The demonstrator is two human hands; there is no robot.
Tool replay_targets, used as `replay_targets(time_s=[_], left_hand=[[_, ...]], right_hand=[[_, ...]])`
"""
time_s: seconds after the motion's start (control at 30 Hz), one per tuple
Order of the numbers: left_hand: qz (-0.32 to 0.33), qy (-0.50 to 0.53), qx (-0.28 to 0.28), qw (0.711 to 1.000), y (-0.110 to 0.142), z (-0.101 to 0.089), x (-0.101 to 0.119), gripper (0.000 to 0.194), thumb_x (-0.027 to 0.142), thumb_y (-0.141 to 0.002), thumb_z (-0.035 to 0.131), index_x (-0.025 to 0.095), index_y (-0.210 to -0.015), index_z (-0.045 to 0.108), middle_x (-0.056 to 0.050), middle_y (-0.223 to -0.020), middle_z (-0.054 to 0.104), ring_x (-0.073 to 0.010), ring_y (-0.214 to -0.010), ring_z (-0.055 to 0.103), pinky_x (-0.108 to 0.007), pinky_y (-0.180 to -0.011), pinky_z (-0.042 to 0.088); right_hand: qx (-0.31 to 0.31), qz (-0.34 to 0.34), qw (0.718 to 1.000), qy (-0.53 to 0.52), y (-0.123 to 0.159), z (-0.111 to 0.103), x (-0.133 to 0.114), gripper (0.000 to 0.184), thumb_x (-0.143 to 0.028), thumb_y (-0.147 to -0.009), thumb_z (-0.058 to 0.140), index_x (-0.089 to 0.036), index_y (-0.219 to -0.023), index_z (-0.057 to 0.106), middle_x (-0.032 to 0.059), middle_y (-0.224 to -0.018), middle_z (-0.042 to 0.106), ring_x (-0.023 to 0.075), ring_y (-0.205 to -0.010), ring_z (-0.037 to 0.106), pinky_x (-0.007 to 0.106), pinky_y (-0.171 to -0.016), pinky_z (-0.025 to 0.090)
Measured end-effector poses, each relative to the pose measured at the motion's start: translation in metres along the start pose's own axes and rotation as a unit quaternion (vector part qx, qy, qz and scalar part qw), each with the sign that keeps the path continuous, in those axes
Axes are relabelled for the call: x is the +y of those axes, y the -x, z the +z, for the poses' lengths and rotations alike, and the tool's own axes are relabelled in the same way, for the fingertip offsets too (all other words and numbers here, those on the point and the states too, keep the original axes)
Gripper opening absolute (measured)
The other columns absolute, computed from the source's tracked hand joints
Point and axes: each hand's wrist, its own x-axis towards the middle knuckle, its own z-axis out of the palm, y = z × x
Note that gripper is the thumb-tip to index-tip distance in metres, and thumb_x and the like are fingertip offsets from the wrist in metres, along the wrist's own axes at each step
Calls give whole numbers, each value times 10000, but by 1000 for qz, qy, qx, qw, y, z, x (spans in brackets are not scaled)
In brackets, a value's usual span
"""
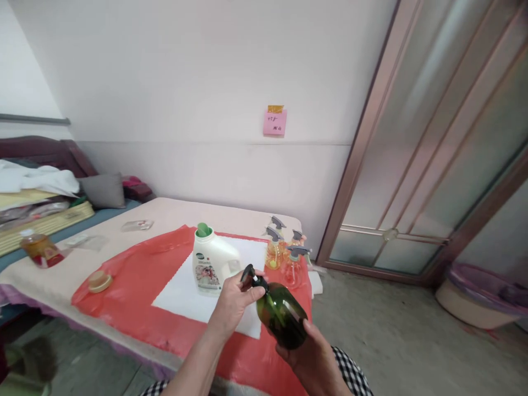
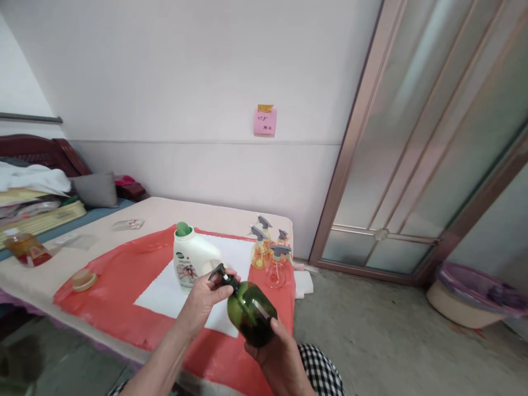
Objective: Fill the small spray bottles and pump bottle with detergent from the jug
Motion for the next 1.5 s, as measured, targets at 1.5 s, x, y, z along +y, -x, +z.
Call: replay_targets(time_s=[1.5], left_hand=[[45,210,421,881,-21,-91,-13,248,391,-721,691,180,-833,622,4,-758,618,-118,-692,588,-232,-615,465]], right_hand=[[-74,-139,696,700,-169,245,-81,653,-360,-608,744,-313,-1209,495,48,-1144,583,243,-980,570,352,-719,475]])
